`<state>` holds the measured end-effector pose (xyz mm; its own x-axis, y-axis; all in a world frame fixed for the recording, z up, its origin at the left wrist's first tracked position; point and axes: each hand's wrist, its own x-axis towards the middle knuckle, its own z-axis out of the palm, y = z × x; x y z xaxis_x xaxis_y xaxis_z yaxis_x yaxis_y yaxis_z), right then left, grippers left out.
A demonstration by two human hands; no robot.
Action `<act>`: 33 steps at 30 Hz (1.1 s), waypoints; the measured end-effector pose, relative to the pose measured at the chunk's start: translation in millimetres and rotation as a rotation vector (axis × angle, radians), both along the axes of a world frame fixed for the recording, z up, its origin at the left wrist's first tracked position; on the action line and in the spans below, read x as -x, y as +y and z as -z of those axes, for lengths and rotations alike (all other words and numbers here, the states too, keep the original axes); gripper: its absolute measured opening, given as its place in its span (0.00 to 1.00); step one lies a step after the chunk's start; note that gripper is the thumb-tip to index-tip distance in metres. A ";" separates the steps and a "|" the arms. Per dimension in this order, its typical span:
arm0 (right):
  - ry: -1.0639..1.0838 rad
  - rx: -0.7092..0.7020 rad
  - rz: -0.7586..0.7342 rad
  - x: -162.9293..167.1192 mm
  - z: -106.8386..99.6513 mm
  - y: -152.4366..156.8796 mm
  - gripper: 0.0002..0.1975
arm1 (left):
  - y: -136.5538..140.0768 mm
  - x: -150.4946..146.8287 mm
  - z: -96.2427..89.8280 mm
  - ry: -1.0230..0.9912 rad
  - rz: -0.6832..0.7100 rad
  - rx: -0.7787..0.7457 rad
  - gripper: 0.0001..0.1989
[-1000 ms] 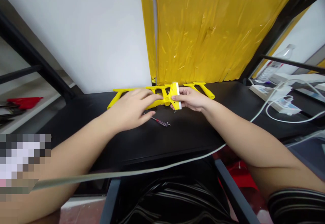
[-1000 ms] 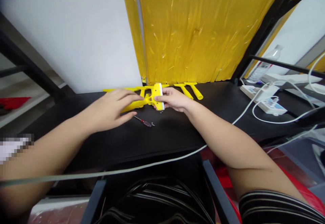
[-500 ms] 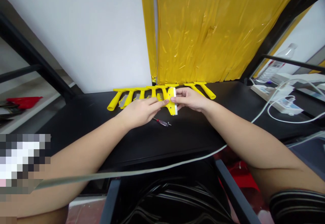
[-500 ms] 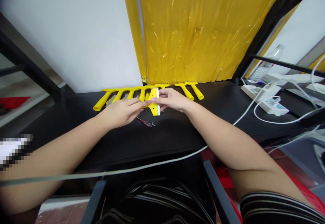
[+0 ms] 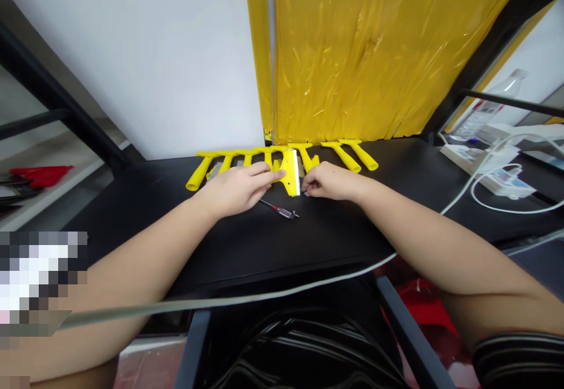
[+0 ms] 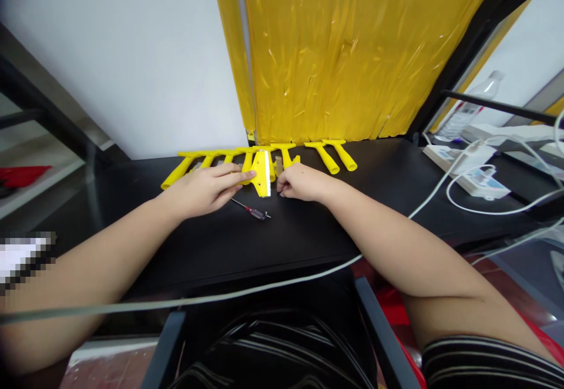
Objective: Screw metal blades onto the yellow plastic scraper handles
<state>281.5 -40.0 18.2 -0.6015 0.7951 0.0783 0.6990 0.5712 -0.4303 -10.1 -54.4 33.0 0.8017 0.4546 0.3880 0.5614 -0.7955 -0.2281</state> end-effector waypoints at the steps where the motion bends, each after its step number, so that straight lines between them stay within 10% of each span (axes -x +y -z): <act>1: -0.007 -0.008 -0.011 1.4 -0.6 -0.6 0.10 | 0.4 0.2 0.3 0.002 0.003 -0.001 0.21; 12: 0.293 0.119 -0.017 -10.4 -3.2 5.1 0.03 | 1.7 0.4 1.4 0.019 0.005 0.002 0.21; 20: 0.667 -0.150 0.041 9.4 0.3 4.2 0.04 | -1.3 -3.4 3.6 0.041 0.047 0.007 0.21; 33: 0.996 0.284 0.138 27.4 7.2 1.8 0.18 | -8.0 -9.4 5.5 0.058 0.093 -0.068 0.21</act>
